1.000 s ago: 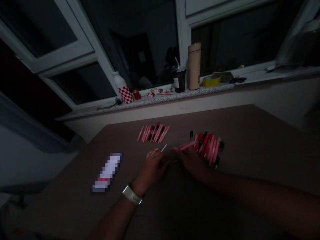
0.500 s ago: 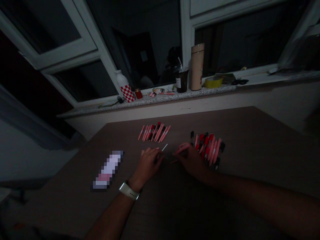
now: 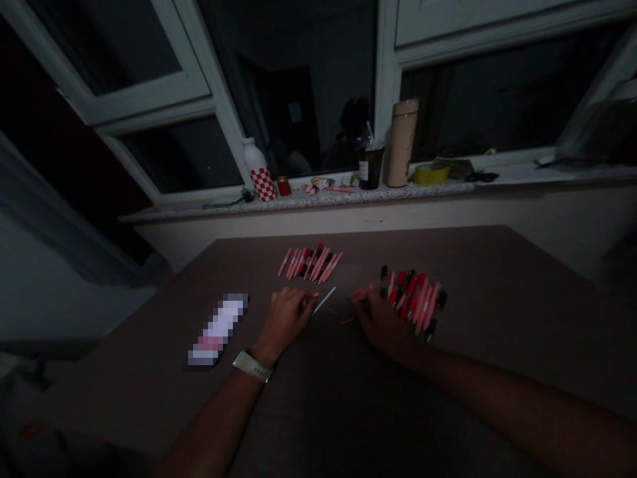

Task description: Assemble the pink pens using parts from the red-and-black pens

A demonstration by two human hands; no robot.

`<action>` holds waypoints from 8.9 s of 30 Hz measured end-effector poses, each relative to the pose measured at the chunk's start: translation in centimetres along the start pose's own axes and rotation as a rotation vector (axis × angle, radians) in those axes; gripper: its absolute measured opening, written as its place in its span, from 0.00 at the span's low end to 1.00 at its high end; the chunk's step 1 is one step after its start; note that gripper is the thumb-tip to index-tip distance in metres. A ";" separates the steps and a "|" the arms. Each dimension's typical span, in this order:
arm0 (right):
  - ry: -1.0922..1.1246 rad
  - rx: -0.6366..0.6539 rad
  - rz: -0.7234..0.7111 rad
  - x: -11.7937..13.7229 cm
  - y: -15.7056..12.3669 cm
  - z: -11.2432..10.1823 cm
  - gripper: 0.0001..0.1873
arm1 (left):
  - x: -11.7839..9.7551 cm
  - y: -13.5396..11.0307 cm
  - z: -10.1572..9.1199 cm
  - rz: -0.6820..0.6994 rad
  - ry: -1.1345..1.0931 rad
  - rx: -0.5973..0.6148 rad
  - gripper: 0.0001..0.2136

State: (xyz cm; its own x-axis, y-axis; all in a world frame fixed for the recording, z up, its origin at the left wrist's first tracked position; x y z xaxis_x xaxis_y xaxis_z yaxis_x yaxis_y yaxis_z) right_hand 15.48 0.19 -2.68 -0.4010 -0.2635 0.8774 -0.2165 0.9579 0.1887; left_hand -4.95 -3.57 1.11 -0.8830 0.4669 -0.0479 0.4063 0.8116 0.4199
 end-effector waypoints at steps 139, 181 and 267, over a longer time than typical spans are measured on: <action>0.128 -0.252 0.042 0.9 -2.1 -2.1 0.17 | -2.3 0.5 3.6 -0.055 -0.248 0.072 0.05; 0.147 -0.277 -0.023 1.3 -2.2 -2.2 0.18 | -0.7 0.1 2.0 -0.105 -0.502 -0.116 0.08; 0.225 -0.138 0.139 0.3 -0.6 -0.7 0.22 | 0.0 0.1 -0.1 -0.142 -0.554 -0.423 0.09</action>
State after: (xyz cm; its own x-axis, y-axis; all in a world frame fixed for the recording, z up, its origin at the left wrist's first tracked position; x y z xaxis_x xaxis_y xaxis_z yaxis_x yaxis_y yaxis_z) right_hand 16.12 -0.38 -2.24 -0.2073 -0.1118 0.9719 -0.0446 0.9935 0.1048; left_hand -4.96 -3.55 1.27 -0.6257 0.5676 -0.5351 0.0711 0.7246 0.6855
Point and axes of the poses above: each hand's wrist, its own y-axis towards the middle knuckle, its own z-axis out of the palm, x = y × z, the point moved 5 cm from there along y, towards the middle knuckle, and after that the axes turned 15 degrees about z, right-handed, at the moved point
